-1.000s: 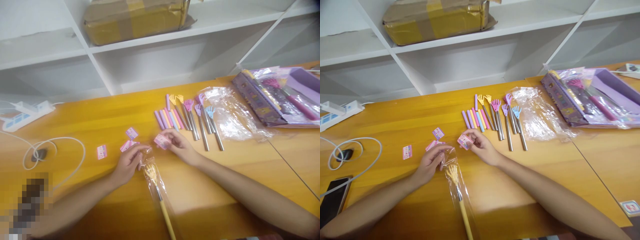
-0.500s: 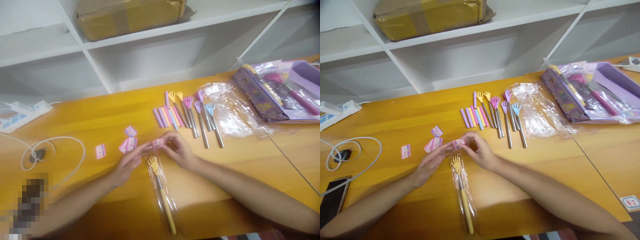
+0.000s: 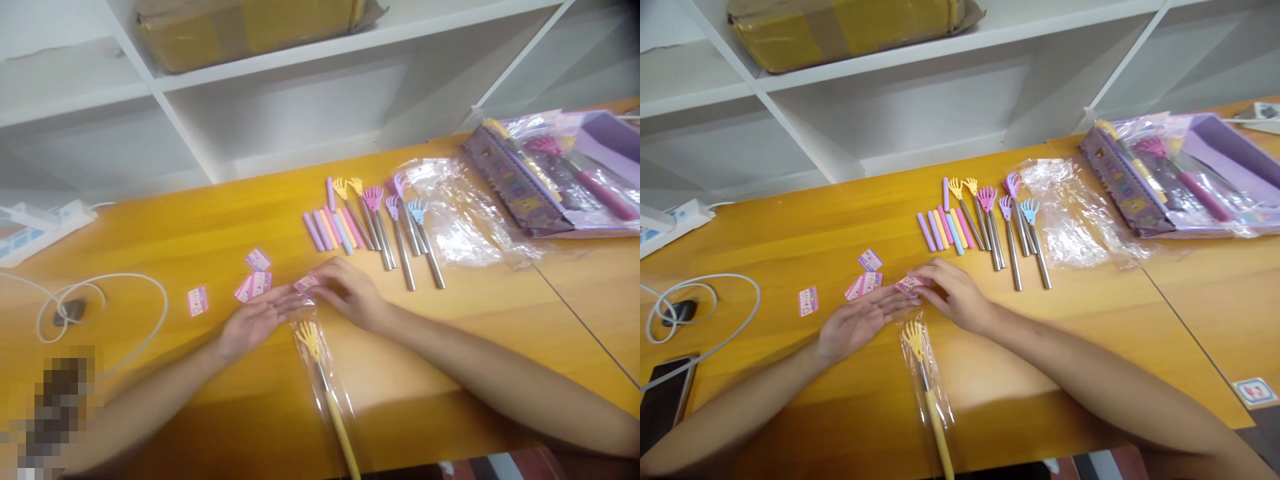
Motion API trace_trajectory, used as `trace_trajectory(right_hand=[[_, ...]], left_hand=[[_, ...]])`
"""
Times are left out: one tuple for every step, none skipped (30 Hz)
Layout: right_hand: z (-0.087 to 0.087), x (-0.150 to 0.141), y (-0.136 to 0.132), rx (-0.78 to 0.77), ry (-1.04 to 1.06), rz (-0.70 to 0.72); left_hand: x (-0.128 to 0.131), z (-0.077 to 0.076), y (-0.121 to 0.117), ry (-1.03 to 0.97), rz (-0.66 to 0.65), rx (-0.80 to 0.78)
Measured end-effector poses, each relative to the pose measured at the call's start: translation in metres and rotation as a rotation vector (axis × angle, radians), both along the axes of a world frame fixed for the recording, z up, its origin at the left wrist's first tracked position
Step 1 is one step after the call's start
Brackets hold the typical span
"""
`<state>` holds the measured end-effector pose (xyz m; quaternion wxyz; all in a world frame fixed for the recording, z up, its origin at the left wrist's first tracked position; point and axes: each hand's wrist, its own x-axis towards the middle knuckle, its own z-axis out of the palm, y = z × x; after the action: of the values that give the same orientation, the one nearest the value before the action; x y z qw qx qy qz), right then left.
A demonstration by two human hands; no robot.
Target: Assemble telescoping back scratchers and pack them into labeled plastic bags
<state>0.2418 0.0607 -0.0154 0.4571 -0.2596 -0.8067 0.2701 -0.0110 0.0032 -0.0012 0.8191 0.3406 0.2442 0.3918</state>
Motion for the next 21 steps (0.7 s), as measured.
trace_trajectory(right_hand=[[0.0, 0.0, 0.001, 0.0, -0.01, 0.01], [0.0, 0.0, 0.001, 0.003, -0.019, 0.024], [0.001, 0.0, 0.001, 0.007, -0.027, 0.04], [0.001, 0.0, 0.002, 0.013, -0.036, 0.06], [0.001, 0.0, 0.002, 0.018, -0.046, 0.08], [0.001, 0.0, 0.002, 0.025, -0.057, 0.1], [0.001, 0.001, 0.002, 0.033, -0.07, 0.117], [0.001, 0.001, 0.002, 0.043, -0.084, 0.128], [0.0, 0.001, 0.002, 0.058, -0.102, 0.135], [-0.001, 0.001, 0.002, 0.076, -0.121, 0.136], [-0.002, 0.001, 0.002, 0.099, -0.141, 0.131], [-0.003, 0.0, 0.002, 0.123, -0.161, 0.127], [-0.003, 0.0, 0.001, 0.14, -0.178, 0.123], [-0.003, -0.001, 0.001, 0.146, -0.19, 0.118], [-0.002, -0.001, 0.001, 0.14, -0.191, 0.112], [-0.002, -0.002, 0.001, 0.126, -0.184, 0.105], [-0.001, -0.002, 0.001, 0.108, -0.172, 0.101], [0.0, -0.002, 0.001, 0.093, -0.16, 0.097], [0.001, -0.003, 0.001, 0.088, -0.149, 0.094], [0.002, -0.003, 0.001, 0.09, -0.145, 0.095], [0.002, -0.002, 0.001, 0.096, -0.145, 0.096]], left_hand=[[-0.001, -0.001, 0.0, -0.015, -0.003, -0.01], [-0.001, -0.001, 0.0, -0.027, -0.008, -0.02], [-0.002, -0.003, 0.0, -0.036, -0.01, -0.031], [-0.003, -0.005, 0.0, -0.042, -0.01, -0.042], [-0.004, -0.007, -0.001, -0.046, -0.009, -0.056], [-0.005, -0.008, -0.002, -0.048, -0.005, -0.07], [-0.005, -0.01, -0.002, -0.048, 0.0, -0.083], [-0.005, -0.01, -0.003, -0.046, 0.004, -0.091], [-0.005, -0.01, -0.003, -0.038, 0.001, -0.094], [-0.004, -0.01, -0.004, -0.03, -0.007, -0.09], [-0.003, -0.009, -0.004, -0.021, -0.017, -0.079], [-0.001, -0.007, -0.004, -0.015, -0.029, -0.063], [0.0, -0.005, -0.003, -0.013, -0.042, -0.046], [0.001, -0.003, -0.003, -0.015, -0.052, -0.029], [0.003, -0.002, -0.002, -0.019, -0.061, -0.013], [0.004, 0.0, -0.001, -0.025, -0.069, 0.0], [0.004, 0.001, -0.001, -0.029, -0.076, 0.011], [0.005, 0.002, -0.001, -0.032, -0.079, 0.018], [0.005, 0.002, 0.0, -0.031, -0.084, 0.021], [0.005, 0.002, 0.0, -0.028, -0.085, 0.021], [0.004, 0.002, 0.0, -0.022, -0.087, 0.017]])
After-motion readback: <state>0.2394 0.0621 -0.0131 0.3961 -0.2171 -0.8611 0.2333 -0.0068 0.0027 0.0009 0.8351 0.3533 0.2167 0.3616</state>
